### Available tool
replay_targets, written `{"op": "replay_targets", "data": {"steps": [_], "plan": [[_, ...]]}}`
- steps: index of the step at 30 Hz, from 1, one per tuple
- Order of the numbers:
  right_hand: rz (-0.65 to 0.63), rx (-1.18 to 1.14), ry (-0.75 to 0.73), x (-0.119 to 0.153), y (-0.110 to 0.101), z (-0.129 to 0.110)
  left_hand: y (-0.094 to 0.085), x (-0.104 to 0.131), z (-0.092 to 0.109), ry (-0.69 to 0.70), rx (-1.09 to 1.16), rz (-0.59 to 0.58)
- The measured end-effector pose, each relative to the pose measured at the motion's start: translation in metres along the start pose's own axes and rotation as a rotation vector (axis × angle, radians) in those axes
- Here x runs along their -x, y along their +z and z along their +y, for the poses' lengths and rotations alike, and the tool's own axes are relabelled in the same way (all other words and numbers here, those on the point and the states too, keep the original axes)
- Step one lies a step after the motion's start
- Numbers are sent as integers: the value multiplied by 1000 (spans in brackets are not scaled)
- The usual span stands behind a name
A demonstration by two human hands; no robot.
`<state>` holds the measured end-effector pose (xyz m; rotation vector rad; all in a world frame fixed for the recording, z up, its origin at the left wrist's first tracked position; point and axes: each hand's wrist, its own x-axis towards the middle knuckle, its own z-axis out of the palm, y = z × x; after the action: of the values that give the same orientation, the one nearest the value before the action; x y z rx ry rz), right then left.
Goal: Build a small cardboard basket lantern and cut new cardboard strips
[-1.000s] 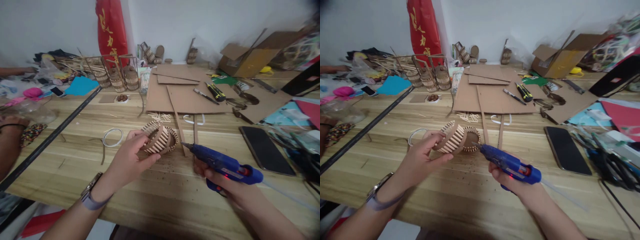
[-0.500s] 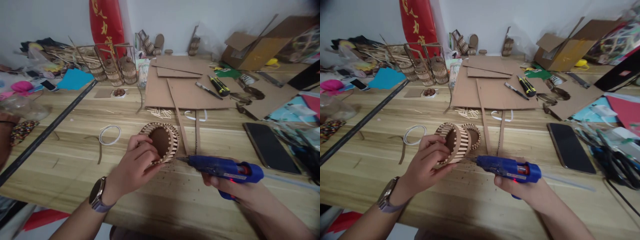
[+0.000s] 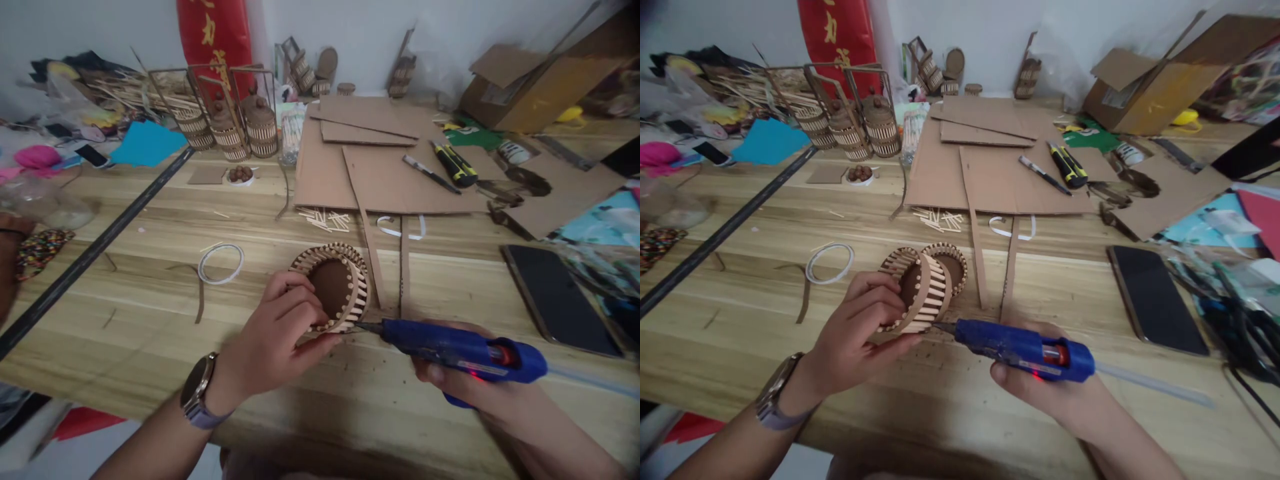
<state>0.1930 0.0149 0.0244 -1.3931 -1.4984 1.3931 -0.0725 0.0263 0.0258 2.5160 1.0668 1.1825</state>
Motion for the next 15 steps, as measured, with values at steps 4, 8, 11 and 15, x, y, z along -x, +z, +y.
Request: {"op": "replay_targets", "data": {"steps": [4, 8, 11, 15], "plan": [[18, 5, 3, 1, 0, 3, 0, 0, 0, -14, 7, 12], [78, -6, 12, 4, 0, 9, 0, 0, -1, -25, 26, 24], [128, -20, 19, 6, 1, 11, 1, 0, -1, -28, 32, 26], [156, 19, -24, 6, 2, 12, 1, 1, -1, -26, 32, 26]]}}
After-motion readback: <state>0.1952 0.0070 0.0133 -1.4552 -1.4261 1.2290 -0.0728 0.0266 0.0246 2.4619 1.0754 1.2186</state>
